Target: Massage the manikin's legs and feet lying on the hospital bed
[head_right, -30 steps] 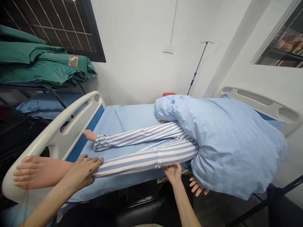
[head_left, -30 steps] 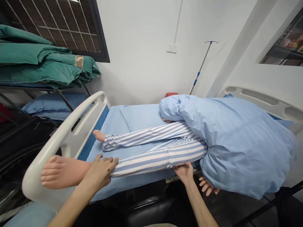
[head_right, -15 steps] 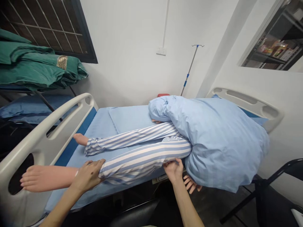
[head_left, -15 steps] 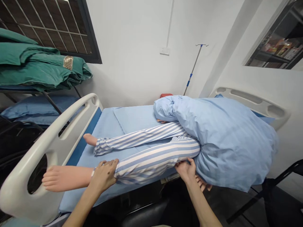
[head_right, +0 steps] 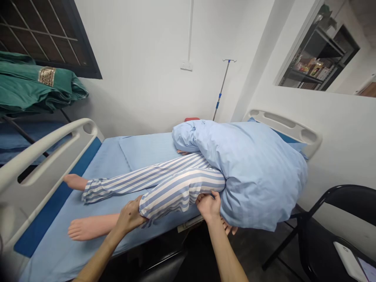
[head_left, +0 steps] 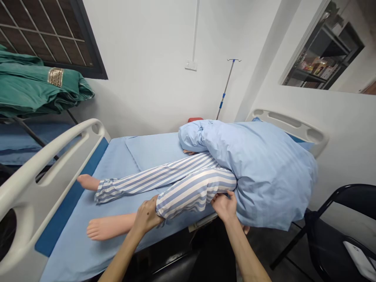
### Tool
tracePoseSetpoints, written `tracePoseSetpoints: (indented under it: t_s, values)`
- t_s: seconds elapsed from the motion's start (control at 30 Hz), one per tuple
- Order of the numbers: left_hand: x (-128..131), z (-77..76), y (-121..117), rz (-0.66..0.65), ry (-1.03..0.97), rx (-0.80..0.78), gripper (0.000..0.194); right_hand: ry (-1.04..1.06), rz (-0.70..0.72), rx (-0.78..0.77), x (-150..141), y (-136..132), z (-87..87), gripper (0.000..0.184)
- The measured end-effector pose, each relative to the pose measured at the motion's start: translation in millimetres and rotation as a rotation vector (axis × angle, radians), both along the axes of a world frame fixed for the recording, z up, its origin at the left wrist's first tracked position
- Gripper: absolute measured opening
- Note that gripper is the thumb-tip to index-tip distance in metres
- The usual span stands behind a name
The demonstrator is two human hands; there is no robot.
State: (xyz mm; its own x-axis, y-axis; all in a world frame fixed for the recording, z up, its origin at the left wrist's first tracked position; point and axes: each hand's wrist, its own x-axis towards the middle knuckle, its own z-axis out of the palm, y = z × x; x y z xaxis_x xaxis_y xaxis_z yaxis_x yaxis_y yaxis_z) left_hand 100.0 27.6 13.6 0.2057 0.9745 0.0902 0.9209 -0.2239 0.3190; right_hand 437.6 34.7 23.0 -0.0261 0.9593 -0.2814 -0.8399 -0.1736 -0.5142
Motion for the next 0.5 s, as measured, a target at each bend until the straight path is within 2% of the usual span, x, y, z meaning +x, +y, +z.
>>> tracePoseSetpoints:
  t_s: [0.27,0.4,0.5]
  values:
    - [-72,43.6,-3,-0.043,0.326,-0.132,0.063,0.063,-0.002,0.027,-8,4,-13.8,0.018]
    - [-114,66.1,-9,-0.028,0.418,-0.091,0.066,0.118,0.005,-0.017,-17,4,-19.1,0.016]
    - [-144,84.4,-16,-0.025,0.494,-0.102,0.067,0.099,0.015,-0.04,-27,3,-30.0,0.015]
